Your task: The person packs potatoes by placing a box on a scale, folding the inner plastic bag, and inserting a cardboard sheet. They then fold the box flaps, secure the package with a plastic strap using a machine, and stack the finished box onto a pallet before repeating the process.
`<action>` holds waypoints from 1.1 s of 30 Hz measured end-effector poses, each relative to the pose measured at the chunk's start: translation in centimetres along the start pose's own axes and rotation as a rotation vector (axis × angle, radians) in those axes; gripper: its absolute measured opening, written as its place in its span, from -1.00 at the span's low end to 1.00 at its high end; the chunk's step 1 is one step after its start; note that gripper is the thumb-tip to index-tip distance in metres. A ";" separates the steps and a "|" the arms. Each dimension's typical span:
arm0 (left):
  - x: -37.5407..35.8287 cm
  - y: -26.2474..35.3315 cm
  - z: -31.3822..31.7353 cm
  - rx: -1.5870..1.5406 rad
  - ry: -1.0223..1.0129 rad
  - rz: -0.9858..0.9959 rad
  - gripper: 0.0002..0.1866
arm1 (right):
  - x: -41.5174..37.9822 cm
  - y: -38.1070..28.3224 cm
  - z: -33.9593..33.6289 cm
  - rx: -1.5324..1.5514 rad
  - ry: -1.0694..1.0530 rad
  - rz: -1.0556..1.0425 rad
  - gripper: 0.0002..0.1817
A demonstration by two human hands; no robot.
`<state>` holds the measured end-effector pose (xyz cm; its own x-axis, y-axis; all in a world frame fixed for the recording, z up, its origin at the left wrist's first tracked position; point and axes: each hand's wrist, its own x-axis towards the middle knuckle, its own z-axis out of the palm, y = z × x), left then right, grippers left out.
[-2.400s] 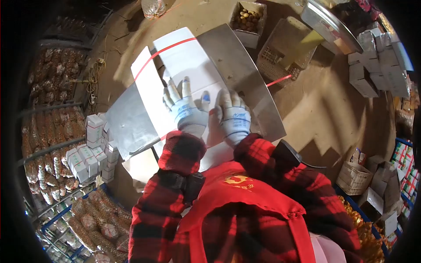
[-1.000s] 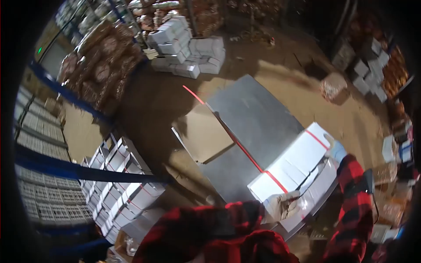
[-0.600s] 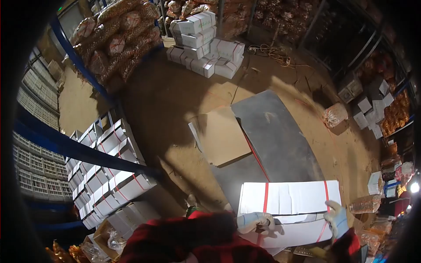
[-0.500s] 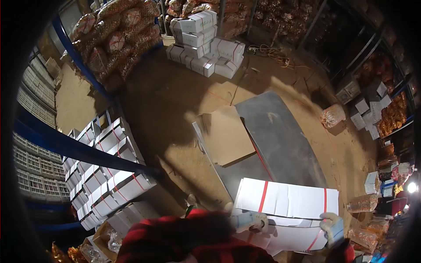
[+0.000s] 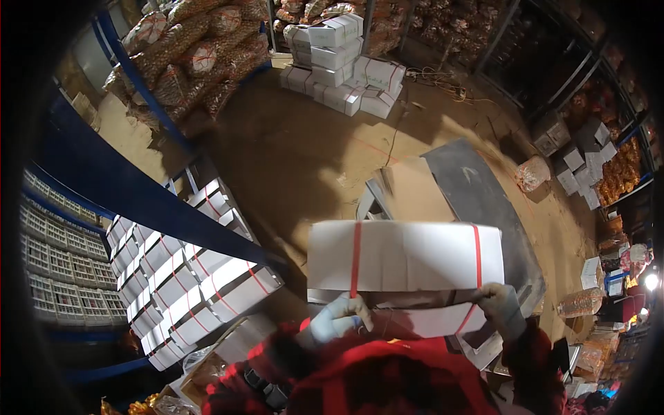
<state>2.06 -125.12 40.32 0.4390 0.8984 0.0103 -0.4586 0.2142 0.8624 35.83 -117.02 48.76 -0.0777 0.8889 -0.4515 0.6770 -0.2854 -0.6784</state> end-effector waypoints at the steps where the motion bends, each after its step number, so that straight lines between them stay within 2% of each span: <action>1: -0.7 -0.4 -1.6 0.083 0.014 0.027 -0.84 | 1.2 -1.2 0.6 0.032 -0.044 -0.049 -0.90; 3: -1.3 0.7 -3.6 0.317 0.092 0.152 -0.81 | 4.0 -3.4 1.8 0.098 -0.138 -0.147 -0.85; 6: -2.2 2.4 -6.3 0.056 0.258 -0.021 -0.82 | 9.7 -5.5 4.5 0.220 -0.195 -0.390 -0.80; 7: -1.7 3.1 -6.7 0.011 0.325 0.020 -0.82 | 11.2 -7.1 4.5 0.152 -0.255 -0.260 -0.82; 10: 0.4 5.5 -10.1 0.113 0.537 0.025 -0.83 | 17.7 -11.2 6.8 0.208 -0.325 -0.363 -0.81; 11: 1.7 6.2 -12.0 0.242 0.529 0.094 -0.84 | 20.4 -12.4 7.5 0.208 -0.369 -0.370 -0.80; 14: 5.4 7.5 -16.6 0.202 0.740 0.042 -0.84 | 29.3 -15.5 9.7 0.273 -0.444 -0.458 -0.81; 15: 6.9 8.6 -18.6 0.201 0.710 0.136 -0.83 | 32.0 -17.5 9.8 0.230 -0.473 -0.349 -0.82; 18: 10.3 13.0 -20.9 -0.119 0.854 -0.034 -0.80 | 39.4 -22.5 10.8 0.224 -0.576 -0.373 -0.82; 19: 10.8 13.3 -22.5 0.023 0.879 0.001 -0.80 | 41.1 -24.4 11.1 0.186 -0.586 -0.425 -0.81; 22: 14.4 17.9 -23.6 -0.038 0.959 -0.035 -0.85 | 43.7 -32.0 10.6 0.153 -0.631 -0.280 -0.81; 23: 15.4 17.9 -25.0 -0.045 0.992 0.055 -0.84 | 47.6 -30.3 12.8 0.220 -0.661 -0.349 -0.80; 26: 17.9 19.5 -28.8 -0.034 0.990 0.116 -0.83 | 52.5 -34.5 13.8 0.090 -0.712 -0.285 -0.84; 27: 18.3 19.8 -30.7 0.011 0.998 0.052 -0.85 | 54.1 -35.5 14.4 0.095 -0.713 -0.298 -0.83; 30: 21.4 21.7 -35.4 -0.097 1.012 0.036 -0.87 | 58.9 -37.4 15.7 0.098 -0.678 -0.305 -0.83; 31: 23.2 22.2 -36.8 -0.083 1.095 0.085 -0.88 | 60.3 -38.3 15.7 0.088 -0.665 -0.268 -0.83; 33: 24.8 22.4 -41.7 -0.093 1.036 0.068 -0.88 | 63.3 -39.6 16.2 0.085 -0.647 -0.229 -0.83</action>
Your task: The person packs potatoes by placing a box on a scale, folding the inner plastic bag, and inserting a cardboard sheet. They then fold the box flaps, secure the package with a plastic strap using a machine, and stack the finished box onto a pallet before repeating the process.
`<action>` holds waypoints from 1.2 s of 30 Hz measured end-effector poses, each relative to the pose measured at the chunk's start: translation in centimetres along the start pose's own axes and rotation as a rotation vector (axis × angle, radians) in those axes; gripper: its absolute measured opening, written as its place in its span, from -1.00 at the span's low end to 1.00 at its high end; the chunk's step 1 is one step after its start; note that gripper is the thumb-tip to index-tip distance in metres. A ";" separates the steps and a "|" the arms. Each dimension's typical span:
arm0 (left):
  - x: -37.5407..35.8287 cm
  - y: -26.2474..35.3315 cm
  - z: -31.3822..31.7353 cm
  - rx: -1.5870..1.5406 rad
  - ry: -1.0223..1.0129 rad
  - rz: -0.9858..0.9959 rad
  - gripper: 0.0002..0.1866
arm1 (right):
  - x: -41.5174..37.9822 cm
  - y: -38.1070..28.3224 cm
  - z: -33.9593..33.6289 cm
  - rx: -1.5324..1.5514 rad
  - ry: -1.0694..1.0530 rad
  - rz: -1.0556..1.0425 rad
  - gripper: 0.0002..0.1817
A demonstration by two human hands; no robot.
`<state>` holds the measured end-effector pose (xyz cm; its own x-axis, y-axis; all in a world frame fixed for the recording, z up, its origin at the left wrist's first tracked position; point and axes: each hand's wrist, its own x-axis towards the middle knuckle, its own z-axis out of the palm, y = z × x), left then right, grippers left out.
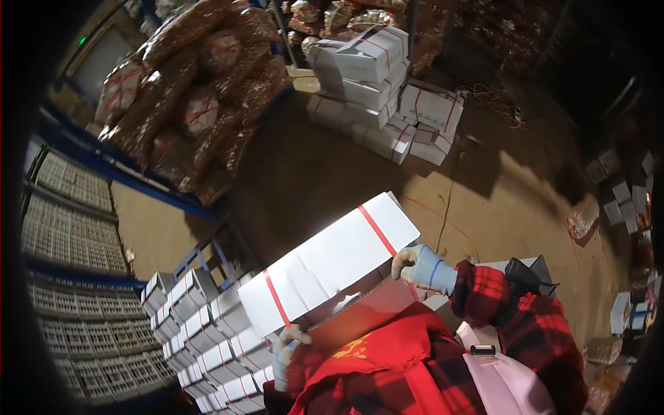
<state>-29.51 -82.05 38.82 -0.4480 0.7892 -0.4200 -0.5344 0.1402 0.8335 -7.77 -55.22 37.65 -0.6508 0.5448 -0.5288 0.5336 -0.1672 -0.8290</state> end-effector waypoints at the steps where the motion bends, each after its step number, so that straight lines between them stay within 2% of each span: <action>1: 2.7 0.5 -0.3 0.000 -0.034 -0.005 -0.89 | 1.8 -0.1 -0.9 0.004 0.010 -0.003 -0.83; 2: 5.1 1.2 0.3 -0.052 -0.140 0.011 -0.89 | 2.4 -0.3 -1.6 -0.016 0.033 -0.015 -0.83; 5: 11.2 2.8 3.0 0.062 -0.086 -0.063 -0.90 | 3.4 -1.2 -4.1 0.177 0.115 0.114 -0.83; 6: 13.7 3.4 2.3 0.038 -0.198 -0.179 -0.89 | 3.9 -0.9 -4.7 0.190 0.182 0.105 -0.83; 9: 20.3 5.3 5.8 0.150 -0.320 -0.215 -0.86 | 4.7 0.2 -7.0 0.254 0.362 0.084 -0.83; 10: 22.5 6.1 7.6 0.178 -0.430 -0.186 -0.82 | 4.9 0.1 -8.3 0.286 0.408 0.089 -0.83; 13: 29.2 6.5 13.2 0.161 -0.495 -0.321 -0.81 | 5.5 0.5 -11.9 0.342 0.567 0.107 -0.82; 17: 38.7 4.6 20.9 0.289 -0.659 -0.398 -0.86 | 7.6 3.9 -17.1 0.431 0.749 0.135 -0.81; 21: 48.6 2.3 30.8 0.269 -0.816 -0.451 -0.87 | 11.0 5.0 -26.8 0.508 0.853 0.249 -0.81; 24: 53.8 0.6 37.7 0.388 -0.733 -0.619 -0.86 | 13.1 5.8 -32.5 0.583 0.881 0.366 -0.79; 26: 57.6 -0.6 41.6 0.495 -0.719 -0.719 -0.86 | 14.9 10.1 -34.8 0.609 0.914 0.364 -0.82; 28: 61.2 -2.1 45.4 0.513 -0.756 -0.732 -0.85 | 16.8 12.4 -37.5 0.549 0.985 0.352 -0.84; 31: 67.2 -4.7 50.6 0.533 -0.782 -0.796 -0.83 | 19.9 15.4 -42.3 0.676 1.007 0.458 -0.82; 32: 69.2 -5.6 52.0 0.538 -0.784 -0.821 -0.81 | 21.2 16.0 -43.8 0.726 1.050 0.433 -0.84; 35: 77.0 -9.9 54.6 0.611 -0.771 -0.886 -0.78 | 26.9 17.5 -48.9 0.669 1.025 0.520 -0.87; 36: 79.0 -11.0 55.1 0.650 -0.749 -0.886 -0.78 | 28.7 18.2 -49.8 0.726 1.044 0.460 -0.92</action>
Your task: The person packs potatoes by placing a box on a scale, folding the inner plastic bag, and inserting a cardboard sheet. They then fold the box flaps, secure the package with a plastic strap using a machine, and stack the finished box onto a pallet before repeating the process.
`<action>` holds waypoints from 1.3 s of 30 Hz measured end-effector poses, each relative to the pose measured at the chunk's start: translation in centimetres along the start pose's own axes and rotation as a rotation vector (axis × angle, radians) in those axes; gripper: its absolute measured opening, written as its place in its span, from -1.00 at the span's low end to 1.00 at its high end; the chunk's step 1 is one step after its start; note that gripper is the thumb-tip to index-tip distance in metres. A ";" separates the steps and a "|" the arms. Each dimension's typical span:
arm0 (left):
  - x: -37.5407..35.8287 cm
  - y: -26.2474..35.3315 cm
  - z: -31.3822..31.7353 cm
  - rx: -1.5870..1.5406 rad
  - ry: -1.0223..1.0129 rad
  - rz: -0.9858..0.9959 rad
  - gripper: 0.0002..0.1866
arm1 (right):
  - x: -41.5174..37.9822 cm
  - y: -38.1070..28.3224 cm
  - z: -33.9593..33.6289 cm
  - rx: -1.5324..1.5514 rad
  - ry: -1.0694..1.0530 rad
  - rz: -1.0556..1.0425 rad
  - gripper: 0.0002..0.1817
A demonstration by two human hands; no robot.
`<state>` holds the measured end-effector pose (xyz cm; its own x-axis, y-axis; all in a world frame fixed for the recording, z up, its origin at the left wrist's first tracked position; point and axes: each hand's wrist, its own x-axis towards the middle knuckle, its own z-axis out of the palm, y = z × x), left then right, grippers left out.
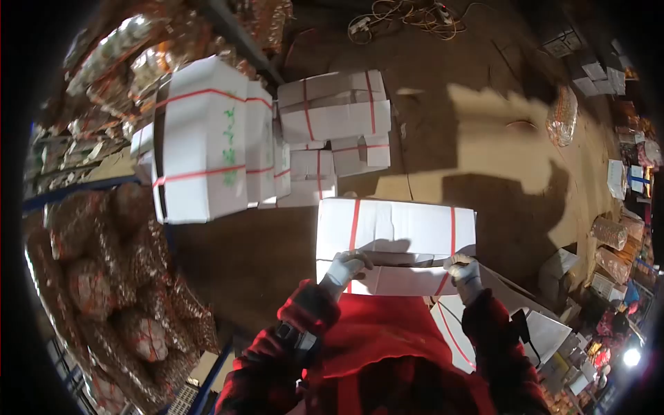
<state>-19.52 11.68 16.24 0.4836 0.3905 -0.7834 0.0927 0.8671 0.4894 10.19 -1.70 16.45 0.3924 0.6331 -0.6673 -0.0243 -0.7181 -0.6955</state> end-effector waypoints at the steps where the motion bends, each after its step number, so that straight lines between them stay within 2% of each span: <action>1: 2.0 0.2 -1.1 0.018 0.033 -0.020 -0.77 | 1.9 -0.5 0.8 0.039 0.012 0.034 -0.93; 2: 4.6 0.0 -2.9 0.071 -0.068 0.181 -0.79 | 3.7 -2.4 2.6 0.075 0.017 0.084 -0.93; 3: 6.3 1.2 -3.5 0.026 0.092 0.023 -0.82 | 5.6 -3.6 4.0 0.111 0.022 0.135 -0.93; 5: 9.1 3.8 -5.0 0.006 0.204 0.057 -0.82 | 10.9 -1.7 6.3 0.140 0.012 -0.007 -0.89; 6: 11.2 3.9 -6.8 -0.007 0.242 0.056 -0.82 | 13.4 -1.9 7.6 0.158 0.019 0.151 -0.87; 7: 13.2 4.0 -8.7 -0.019 0.278 0.054 -0.81 | 16.8 2.0 8.8 0.304 -0.085 -0.076 -0.87; 8: 15.0 4.6 -10.1 -0.061 0.375 -0.016 -0.84 | 18.0 -0.3 10.6 0.057 -0.108 0.018 -0.88; 9: 17.8 2.9 -13.0 -0.143 0.462 0.007 -0.85 | 19.9 -2.3 12.9 0.036 -0.113 0.158 -0.86; 10: 20.7 2.0 -15.9 -0.084 0.479 -0.001 -0.87 | 23.0 0.6 15.3 0.041 -0.089 0.131 -0.86; 12: 27.0 0.5 -21.4 -0.001 0.569 -0.051 -0.91 | 28.6 -0.2 19.0 0.169 -0.188 0.172 -0.90; 13: 30.1 -0.1 -23.3 0.022 0.646 -0.099 -0.93 | 33.8 6.2 21.3 0.340 -0.369 -0.002 -0.91; 14: 32.0 1.3 -23.9 -0.131 0.640 -0.055 -0.91 | 36.0 6.2 24.2 0.450 -0.258 0.145 -0.87; 15: 33.7 1.0 -25.0 -0.045 0.796 -0.086 -0.92 | 37.6 7.2 25.6 0.083 -0.147 0.019 -0.84; 16: 34.7 0.5 -26.1 0.061 0.730 0.034 -0.92 | 38.9 6.9 26.8 -0.298 -0.005 -0.058 -0.80; 17: 34.3 0.0 -26.2 0.062 0.727 0.083 -0.91 | 37.2 3.9 26.0 -0.305 0.010 -0.253 -0.80; 18: 34.0 -0.5 -26.3 0.063 0.722 0.131 -0.88 | 34.9 1.1 25.7 -0.190 0.023 -0.070 -0.81; 20: 34.6 -0.1 -25.3 0.034 0.762 -0.026 -0.86 | 35.7 3.9 26.0 -0.155 0.022 -0.117 -0.80; 22: 34.5 -0.3 -25.8 -0.033 0.762 -0.197 -0.78 | 34.1 0.7 24.2 -0.380 -0.089 0.055 -0.73; 23: 34.6 -0.3 -25.6 -0.017 0.779 -0.211 -0.74 | 32.8 -0.8 23.3 -0.488 -0.140 0.140 -0.68; 24: 34.8 -0.6 -26.4 -0.108 0.742 -0.276 -0.72 | 30.8 1.1 23.9 -0.495 0.158 -0.099 -0.62; 25: 35.1 -1.0 -27.2 -0.196 0.708 -0.345 -0.71 | 29.3 -0.8 22.4 -0.444 0.014 0.122 -0.60; 26: 35.0 -0.8 -27.0 -0.227 0.653 -0.382 -0.71 | 26.7 -1.7 21.1 -0.375 0.106 -0.004 -0.67; 28: 33.8 0.1 -26.7 -0.075 0.431 -0.343 -0.69 | 22.9 -0.8 19.2 -0.571 0.017 -0.073 -0.84; 30: 32.6 1.2 -25.8 0.177 0.101 -0.287 -0.64 | 15.7 -1.3 15.4 -0.085 0.144 0.010 -0.84; 31: 32.1 1.8 -25.5 0.297 -0.043 -0.254 -0.62 | 14.0 3.3 15.9 -0.466 0.090 -0.032 -0.83; 32: 32.0 2.1 -25.0 0.411 -0.176 -0.206 -0.59 | 12.2 6.5 15.3 -0.342 -0.019 0.154 -0.81; 33: 31.4 2.4 -23.4 0.145 0.078 -0.504 -0.50 | 8.4 4.8 12.7 -0.195 0.112 0.316 -0.80; 35: 31.0 1.2 -20.9 0.332 0.284 -0.164 -0.72 | 2.7 6.5 9.7 -0.162 0.179 0.365 -0.77; 36: 30.0 1.6 -19.0 0.334 0.248 -0.232 -0.90 | -0.1 8.6 8.9 -0.103 0.246 0.377 -0.74; 37: 29.5 2.7 -17.5 0.527 0.282 -0.533 -0.93 | -2.4 10.8 8.4 -0.042 0.309 0.385 -0.72; 38: 29.4 1.3 -15.5 0.540 0.305 -0.445 -0.72 | -6.5 9.3 6.0 0.051 0.332 0.434 -0.70; 39: 29.9 0.4 -14.4 0.582 0.194 -0.478 -0.67 | -11.5 8.0 3.9 0.151 0.346 0.474 -0.68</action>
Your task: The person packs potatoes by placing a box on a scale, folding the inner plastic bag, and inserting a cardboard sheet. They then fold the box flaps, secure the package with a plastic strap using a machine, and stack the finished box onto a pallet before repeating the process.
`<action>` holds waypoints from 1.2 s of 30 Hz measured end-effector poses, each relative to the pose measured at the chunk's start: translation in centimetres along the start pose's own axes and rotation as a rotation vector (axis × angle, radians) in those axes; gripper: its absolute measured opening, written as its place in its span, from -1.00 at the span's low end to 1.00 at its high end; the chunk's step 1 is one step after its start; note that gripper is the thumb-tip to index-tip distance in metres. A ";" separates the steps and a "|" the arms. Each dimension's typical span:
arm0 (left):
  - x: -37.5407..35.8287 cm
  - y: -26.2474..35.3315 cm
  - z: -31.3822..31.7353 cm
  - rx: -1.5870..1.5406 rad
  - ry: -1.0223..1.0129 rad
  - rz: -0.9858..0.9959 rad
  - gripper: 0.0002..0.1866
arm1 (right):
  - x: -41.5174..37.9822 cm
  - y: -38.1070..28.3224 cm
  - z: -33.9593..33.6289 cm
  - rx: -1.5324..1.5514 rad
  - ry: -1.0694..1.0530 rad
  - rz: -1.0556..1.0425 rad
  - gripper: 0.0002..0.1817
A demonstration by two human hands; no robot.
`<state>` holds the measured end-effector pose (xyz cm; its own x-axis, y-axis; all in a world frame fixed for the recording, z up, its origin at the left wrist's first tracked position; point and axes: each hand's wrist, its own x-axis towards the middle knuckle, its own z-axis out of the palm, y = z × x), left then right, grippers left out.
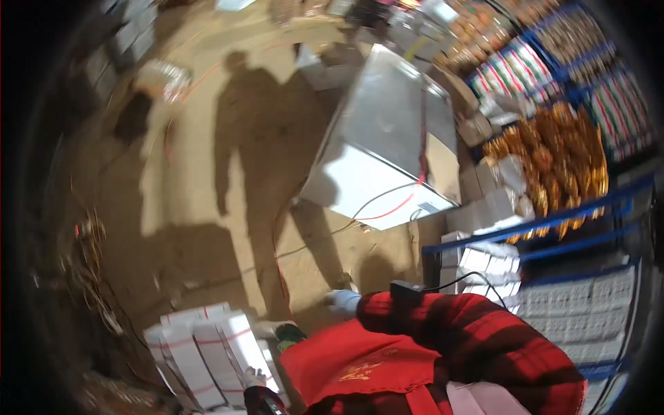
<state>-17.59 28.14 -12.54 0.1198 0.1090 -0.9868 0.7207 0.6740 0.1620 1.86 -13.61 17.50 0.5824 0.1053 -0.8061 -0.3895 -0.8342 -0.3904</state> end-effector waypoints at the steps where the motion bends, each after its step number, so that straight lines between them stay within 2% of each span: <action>1: -2.2 0.8 3.4 0.106 0.047 0.019 -0.68 | -1.1 4.7 -0.5 0.106 0.067 0.001 -0.67; 2: -3.6 1.4 6.3 0.146 -0.004 0.046 -0.71 | -1.8 9.7 -0.3 0.209 0.129 0.001 -0.67; 4: -6.1 1.4 13.0 0.281 -0.063 0.197 -0.80 | -5.2 18.1 -1.1 0.185 0.333 -0.089 -0.67; 6: -10.5 0.6 21.1 0.340 -0.332 0.191 -0.84 | -12.5 22.9 -5.0 0.385 0.288 0.101 -0.67; 7: -12.9 -0.4 25.1 0.628 -0.445 0.305 -0.90 | -15.0 26.7 -5.5 0.434 0.379 0.093 -0.68; 8: -16.0 -3.0 31.2 0.514 -0.198 0.300 -0.91 | -17.6 30.6 -5.0 0.483 0.460 0.094 -0.68; 10: -20.3 -7.1 38.9 1.021 -0.474 0.456 -0.88 | -20.2 39.3 -2.1 0.624 0.510 0.296 -0.68; 12: -20.7 -12.5 47.7 0.974 -0.354 0.505 -0.81 | -23.6 43.7 -1.3 0.589 0.598 0.505 -0.72; 13: -21.1 -15.0 51.5 1.133 -0.470 0.636 -0.75 | -24.3 46.4 -0.5 0.702 0.620 0.516 -0.74; 14: -23.2 -18.3 55.6 1.185 -0.565 0.914 -0.70 | -23.9 49.4 1.4 0.808 0.637 0.524 -0.76; 15: -29.1 -21.4 60.0 1.340 -0.569 1.130 -0.68 | -23.4 51.7 2.6 0.911 0.652 0.530 -0.77; 16: -33.1 -23.9 63.9 1.403 -0.565 1.431 -0.65 | -22.9 53.4 2.5 0.950 0.673 0.499 -0.79; 17: -36.5 -26.1 67.6 1.345 -0.619 1.695 -0.63 | -22.2 55.0 2.0 0.988 0.694 0.465 -0.80; 18: -40.3 -27.3 71.4 1.538 -0.573 1.856 -0.61 | -21.5 56.4 0.9 1.031 0.712 0.432 -0.81; 19: -39.6 -28.7 74.7 1.454 -0.596 1.912 -0.57 | -22.5 55.8 -2.6 1.137 0.672 0.427 -0.74; 22: -42.5 -32.8 84.2 1.531 -0.531 2.071 -0.49 | -22.7 57.5 -11.5 1.282 0.663 0.244 -0.75; 25: -40.1 -36.6 92.5 1.786 -0.336 2.033 -0.37 | -22.2 61.9 -21.6 1.137 0.701 0.189 -0.73; 26: -39.2 -37.8 94.3 1.875 -0.252 1.919 -0.33 | -22.0 63.9 -24.6 1.065 0.721 0.187 -0.71; 28: -37.8 -40.7 97.1 2.055 -0.120 1.678 -0.25 | -19.7 70.0 -28.2 0.974 0.916 0.162 -0.70; 29: -37.0 -41.8 97.7 2.165 -0.063 1.493 -0.20 | -20.6 71.7 -30.7 0.890 0.939 0.197 -0.70; 31: -36.2 -43.0 97.5 2.258 -0.039 1.580 -0.21 | -22.0 75.6 -34.5 0.803 0.923 0.262 -0.71; 32: -38.4 -43.7 98.1 2.301 -0.017 1.467 -0.22 | -21.6 77.8 -36.3 0.801 0.910 0.277 -0.72; 34: -38.4 -43.8 98.3 2.314 -0.001 1.401 -0.23 | -20.1 81.6 -38.6 0.816 0.951 0.396 -0.70; 35: -38.7 -43.6 98.7 2.310 -0.008 1.378 -0.23 | -19.6 82.6 -40.0 0.942 0.898 0.496 -0.71; 36: -38.9 -43.6 99.0 2.267 0.010 1.387 -0.21 | -18.5 84.4 -40.8 0.900 0.809 0.567 -0.73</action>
<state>13.90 -77.78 19.04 0.8096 -0.3910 -0.4378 -0.3928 -0.9151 0.0908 -12.70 -108.07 17.58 0.3191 -0.7442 -0.5867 -0.8660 0.0225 -0.4995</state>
